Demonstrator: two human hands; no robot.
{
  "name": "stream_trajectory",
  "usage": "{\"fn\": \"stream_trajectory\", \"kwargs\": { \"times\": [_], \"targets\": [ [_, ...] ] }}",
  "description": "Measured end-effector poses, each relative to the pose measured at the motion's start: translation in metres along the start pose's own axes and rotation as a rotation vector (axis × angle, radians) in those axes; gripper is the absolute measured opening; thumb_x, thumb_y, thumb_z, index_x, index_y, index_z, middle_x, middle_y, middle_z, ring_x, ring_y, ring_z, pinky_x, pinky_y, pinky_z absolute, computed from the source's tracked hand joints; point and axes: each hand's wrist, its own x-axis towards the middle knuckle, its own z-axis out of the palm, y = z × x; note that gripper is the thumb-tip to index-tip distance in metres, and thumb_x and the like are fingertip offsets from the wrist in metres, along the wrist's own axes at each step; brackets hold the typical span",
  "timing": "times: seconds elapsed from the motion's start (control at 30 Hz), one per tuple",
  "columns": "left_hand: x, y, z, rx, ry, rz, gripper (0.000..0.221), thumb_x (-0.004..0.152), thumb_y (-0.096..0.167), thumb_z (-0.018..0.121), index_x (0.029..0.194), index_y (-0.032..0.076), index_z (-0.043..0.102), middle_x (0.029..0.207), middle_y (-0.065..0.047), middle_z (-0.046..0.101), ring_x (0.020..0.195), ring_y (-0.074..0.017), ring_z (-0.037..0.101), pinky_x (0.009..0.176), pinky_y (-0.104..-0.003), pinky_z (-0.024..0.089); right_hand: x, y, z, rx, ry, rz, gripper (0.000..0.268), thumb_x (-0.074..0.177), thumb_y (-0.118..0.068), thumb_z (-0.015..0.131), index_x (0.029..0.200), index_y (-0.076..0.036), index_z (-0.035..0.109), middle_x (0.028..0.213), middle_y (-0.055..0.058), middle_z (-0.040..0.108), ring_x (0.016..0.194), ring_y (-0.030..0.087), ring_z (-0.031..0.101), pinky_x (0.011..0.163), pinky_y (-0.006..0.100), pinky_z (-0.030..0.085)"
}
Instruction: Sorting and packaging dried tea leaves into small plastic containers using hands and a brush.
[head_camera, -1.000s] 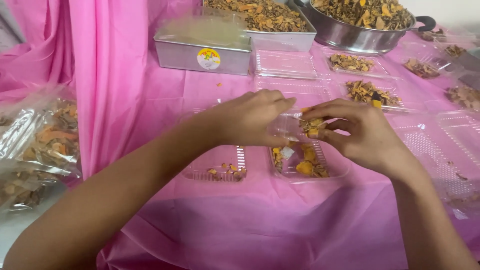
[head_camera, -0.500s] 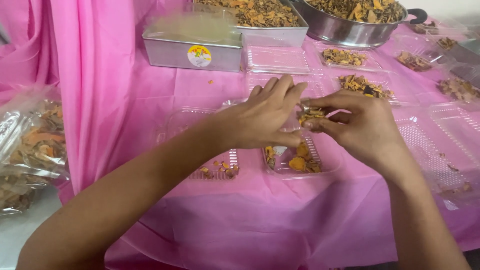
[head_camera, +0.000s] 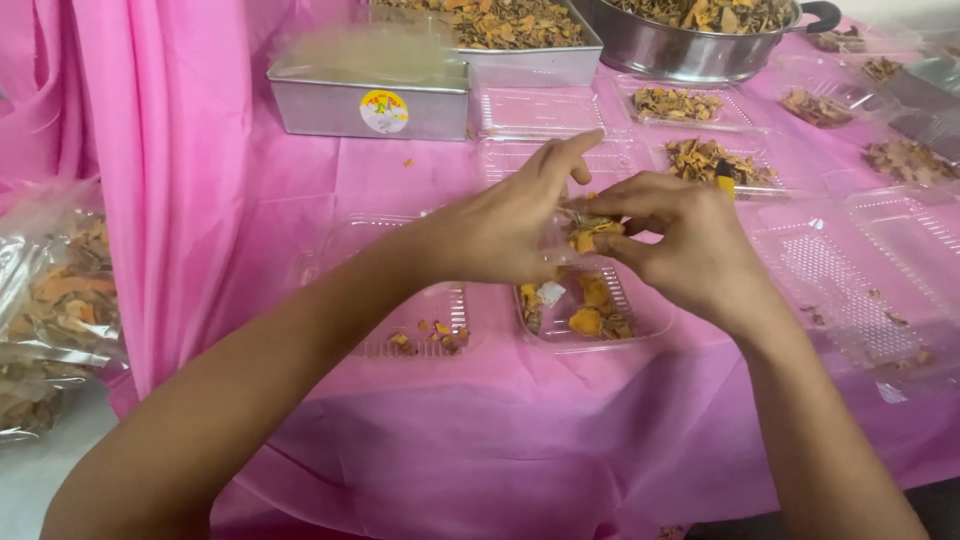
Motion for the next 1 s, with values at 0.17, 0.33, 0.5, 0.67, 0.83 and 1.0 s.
{"fn": "stream_trajectory", "kwargs": {
  "times": [0.17,0.33,0.5,0.67,0.83,1.0],
  "targets": [
    [0.001,-0.008,-0.004,0.018,0.024,-0.016,0.105,0.069,0.023,0.088,0.155,0.002,0.031,0.141,-0.014,0.044,0.135,-0.0281,0.054,0.11,-0.039,0.046,-0.002,-0.009,0.006,-0.212,0.152,-0.279,0.023,0.084,-0.009,0.089,0.107,-0.007,0.082,0.094,0.003,0.074,0.072,0.013,0.067,0.071,0.026,0.055],
    [-0.006,0.017,-0.021,0.049,0.041,-0.336,0.085,0.06,0.04,0.083,0.134,0.005,0.06,0.133,-0.005,0.054,0.12,-0.0202,0.058,0.095,-0.032,0.049,-0.006,-0.024,-0.007,-0.128,0.102,-0.188,0.024,0.086,-0.006,0.085,0.109,-0.005,0.079,0.096,0.007,0.075,0.073,0.014,0.069,0.076,0.026,0.058],
    [-0.006,0.031,-0.026,0.093,-0.071,-0.449,0.068,0.068,0.047,0.07,0.128,0.015,0.065,0.099,-0.005,0.073,0.085,-0.0189,0.069,0.071,-0.034,0.052,-0.002,-0.035,-0.01,0.039,-0.031,0.013,0.03,0.087,0.004,0.069,0.112,-0.006,0.056,0.108,0.008,0.073,0.105,0.019,0.075,0.088,0.028,0.06],
    [-0.005,0.031,-0.019,0.02,0.02,-0.317,0.074,0.075,0.04,0.069,0.14,0.011,0.051,0.136,-0.008,0.056,0.106,-0.0153,0.066,0.092,-0.032,0.05,0.005,-0.042,0.006,0.148,0.255,0.088,0.009,0.09,0.004,0.073,0.094,-0.004,0.077,0.095,0.007,0.079,0.092,0.013,0.076,0.091,0.022,0.064],
    [-0.009,0.02,-0.034,0.169,-0.015,-0.311,0.089,0.072,0.049,0.077,0.146,0.01,0.046,0.137,-0.011,0.057,0.119,-0.0272,0.058,0.097,-0.039,0.045,-0.001,-0.009,-0.002,0.409,0.128,0.054,0.016,0.1,0.01,0.059,0.109,0.002,0.07,0.111,0.016,0.071,0.099,0.023,0.073,0.091,0.031,0.067],
    [-0.024,0.003,-0.04,0.463,-0.147,-0.303,0.085,0.077,0.059,0.066,0.142,0.008,0.05,0.135,-0.017,0.058,0.125,-0.0371,0.052,0.099,-0.058,0.038,0.008,-0.044,0.014,-0.1,-0.485,0.809,0.052,0.091,-0.041,0.065,0.142,-0.031,0.064,0.125,-0.001,0.078,0.112,0.018,0.075,0.101,0.04,0.056]
  ]
}}
